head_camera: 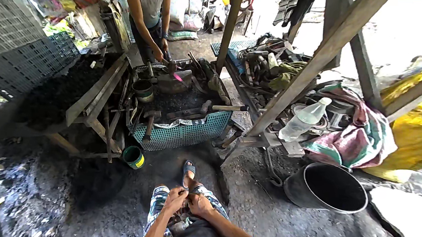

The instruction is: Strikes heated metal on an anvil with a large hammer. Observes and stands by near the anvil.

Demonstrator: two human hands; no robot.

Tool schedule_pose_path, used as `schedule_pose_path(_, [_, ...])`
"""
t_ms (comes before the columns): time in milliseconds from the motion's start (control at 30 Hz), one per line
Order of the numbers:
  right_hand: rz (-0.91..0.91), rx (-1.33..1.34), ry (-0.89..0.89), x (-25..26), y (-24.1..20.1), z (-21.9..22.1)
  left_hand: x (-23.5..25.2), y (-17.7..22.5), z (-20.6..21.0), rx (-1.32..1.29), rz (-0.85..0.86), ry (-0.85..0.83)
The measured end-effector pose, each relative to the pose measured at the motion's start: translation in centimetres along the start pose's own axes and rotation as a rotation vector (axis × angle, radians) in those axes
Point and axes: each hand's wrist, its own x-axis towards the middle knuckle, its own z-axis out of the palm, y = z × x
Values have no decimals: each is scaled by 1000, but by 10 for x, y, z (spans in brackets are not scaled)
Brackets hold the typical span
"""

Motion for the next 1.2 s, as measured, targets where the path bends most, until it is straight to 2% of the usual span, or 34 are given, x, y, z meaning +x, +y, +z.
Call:
schedule_pose_path(67, [-165,-118,146,-1,1,5,1,8,-9,36,52,25])
schedule_pose_path(133, [-262,-180,200,-1,-1,6,5,1,-17,141,80,49])
schedule_pose_path(200, [-218,-163,86,-4,-4,2,8,-15,-20,168,60,66])
schedule_pose_path(300, [-11,-103,-168,0,-2,-6,6,-43,-14,230,1,104])
schedule_pose_path(367, [54,-111,-223,2,-4,-11,4,-52,-9,294,-7,144])
schedule_pose_path(567, [45,-140,-231,2,-6,-10,1,-48,-1,382,-23,155])
schedule_pose_path(1200, [67,-52,-188,11,5,-8,7,-50,-1,413,-21,143])
